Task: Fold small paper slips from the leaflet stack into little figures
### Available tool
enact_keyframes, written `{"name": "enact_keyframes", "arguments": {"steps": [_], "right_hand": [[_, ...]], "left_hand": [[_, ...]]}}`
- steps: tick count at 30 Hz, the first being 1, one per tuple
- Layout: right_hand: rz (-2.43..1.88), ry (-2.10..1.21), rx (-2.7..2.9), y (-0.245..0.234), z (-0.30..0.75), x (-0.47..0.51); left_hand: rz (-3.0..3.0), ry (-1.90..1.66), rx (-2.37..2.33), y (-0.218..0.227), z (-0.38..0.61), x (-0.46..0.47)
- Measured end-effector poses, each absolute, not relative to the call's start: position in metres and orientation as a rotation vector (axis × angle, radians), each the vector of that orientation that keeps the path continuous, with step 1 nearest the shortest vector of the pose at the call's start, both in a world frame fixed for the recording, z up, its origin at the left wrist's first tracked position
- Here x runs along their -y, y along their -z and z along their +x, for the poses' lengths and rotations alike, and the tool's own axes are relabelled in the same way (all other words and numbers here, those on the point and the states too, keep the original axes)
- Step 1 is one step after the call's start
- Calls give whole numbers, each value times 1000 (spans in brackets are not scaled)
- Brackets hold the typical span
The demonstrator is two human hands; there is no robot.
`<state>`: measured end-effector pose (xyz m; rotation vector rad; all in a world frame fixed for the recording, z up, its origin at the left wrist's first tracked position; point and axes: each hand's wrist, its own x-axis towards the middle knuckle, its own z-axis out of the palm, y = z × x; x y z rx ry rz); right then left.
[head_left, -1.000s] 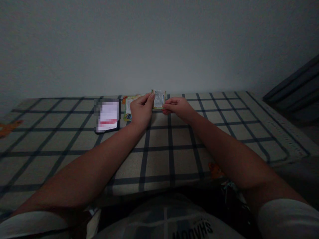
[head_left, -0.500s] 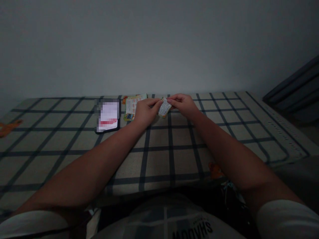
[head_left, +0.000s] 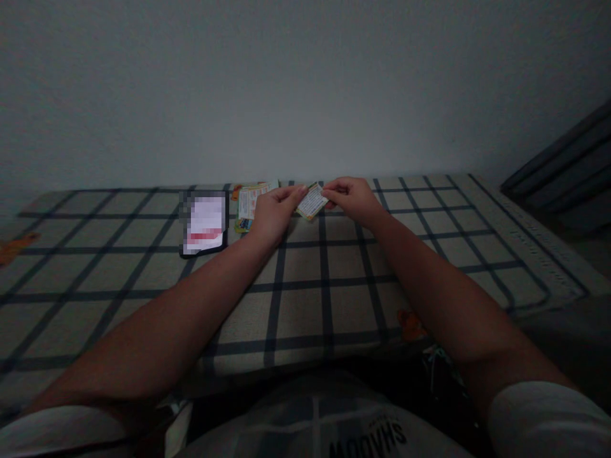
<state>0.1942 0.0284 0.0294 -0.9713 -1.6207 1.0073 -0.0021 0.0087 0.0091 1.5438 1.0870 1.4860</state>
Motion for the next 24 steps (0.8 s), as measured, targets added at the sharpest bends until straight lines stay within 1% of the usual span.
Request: {"name": "enact_keyframes", "arguments": {"steps": [6,11,15,24], "right_hand": [[-963,-1028,1527,-27,194,-32],[-921,-1014,1549,-20,189,-30],[-861,-842,1591,-19,187,-25],[-890,-489,1757,-26,190,-15]], "left_hand": [[1321,-1252,-938,-6,5,-7],[1294,-1300,-1066,-3,4,-7],[1293,-1314,-1058,-2,2,-9],[1192,-1303,-943,-8,5,-5]]}}
